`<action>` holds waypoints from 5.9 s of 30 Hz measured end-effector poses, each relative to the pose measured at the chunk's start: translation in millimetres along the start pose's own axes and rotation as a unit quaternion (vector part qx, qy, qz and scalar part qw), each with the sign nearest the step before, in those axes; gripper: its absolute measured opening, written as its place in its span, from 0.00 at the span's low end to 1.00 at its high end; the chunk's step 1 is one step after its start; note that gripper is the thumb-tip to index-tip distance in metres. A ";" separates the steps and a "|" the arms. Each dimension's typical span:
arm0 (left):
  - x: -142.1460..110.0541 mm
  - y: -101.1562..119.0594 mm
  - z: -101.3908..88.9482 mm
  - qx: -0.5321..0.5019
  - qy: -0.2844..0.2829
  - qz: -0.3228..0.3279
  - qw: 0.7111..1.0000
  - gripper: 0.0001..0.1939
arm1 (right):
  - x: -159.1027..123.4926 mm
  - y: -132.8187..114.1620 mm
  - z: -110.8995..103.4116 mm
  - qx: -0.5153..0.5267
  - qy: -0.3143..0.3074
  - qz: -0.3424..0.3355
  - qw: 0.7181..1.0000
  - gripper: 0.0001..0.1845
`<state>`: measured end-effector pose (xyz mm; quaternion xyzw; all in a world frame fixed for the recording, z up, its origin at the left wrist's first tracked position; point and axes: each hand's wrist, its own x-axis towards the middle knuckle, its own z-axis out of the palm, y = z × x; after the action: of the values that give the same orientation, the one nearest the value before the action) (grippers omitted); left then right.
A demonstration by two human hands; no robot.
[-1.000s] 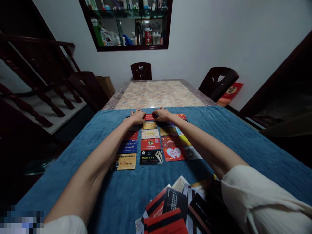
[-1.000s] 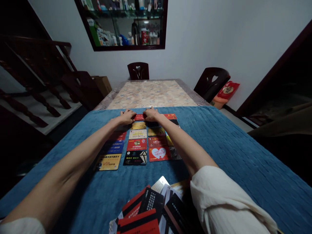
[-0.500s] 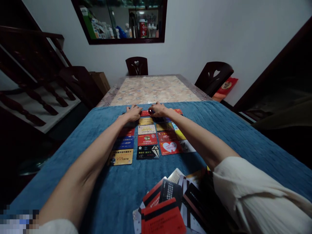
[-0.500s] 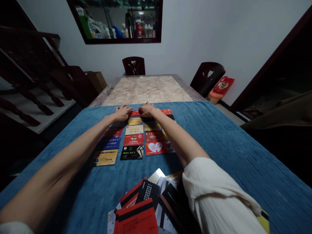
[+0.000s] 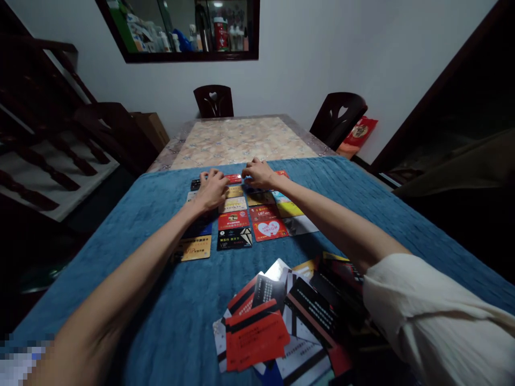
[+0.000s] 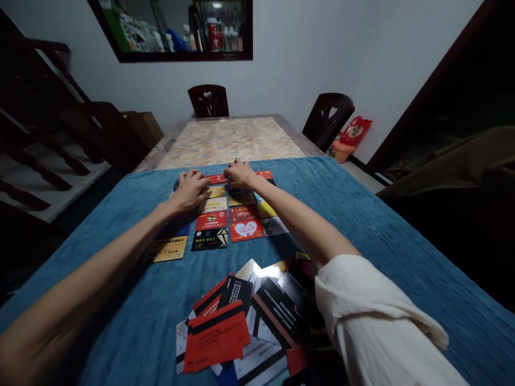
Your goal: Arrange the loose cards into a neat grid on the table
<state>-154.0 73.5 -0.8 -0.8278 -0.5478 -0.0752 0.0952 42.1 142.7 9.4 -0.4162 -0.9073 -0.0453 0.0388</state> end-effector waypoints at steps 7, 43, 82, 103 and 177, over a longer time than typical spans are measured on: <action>-34.6 36.7 -9.4 -0.053 0.037 0.048 0.997 0.15 | -46.2 0.9 -6.5 -0.012 0.016 -0.016 1.000 0.14; -146.0 180.5 -44.5 -0.229 -0.086 0.288 0.926 0.22 | -255.6 -47.7 -35.1 0.083 0.001 -0.079 0.993 0.09; -142.9 149.7 -50.8 -0.152 -0.096 0.282 0.943 0.15 | -269.1 -77.6 -21.4 0.095 -0.063 -0.142 0.983 0.29; -135.3 136.1 -66.2 -0.234 -0.096 0.288 0.924 0.11 | -265.2 -66.8 -26.7 0.205 -0.023 -0.160 0.965 0.14; -134.7 129.9 -44.2 -0.186 0.052 0.158 0.968 0.23 | -260.8 -70.6 10.7 -0.017 0.313 -0.098 0.945 0.19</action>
<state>-87.5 -106.9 1.5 -0.9019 -0.3809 -0.2028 -0.0209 157.8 -98.0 -32.9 -0.2912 -0.8849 -0.1918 0.3088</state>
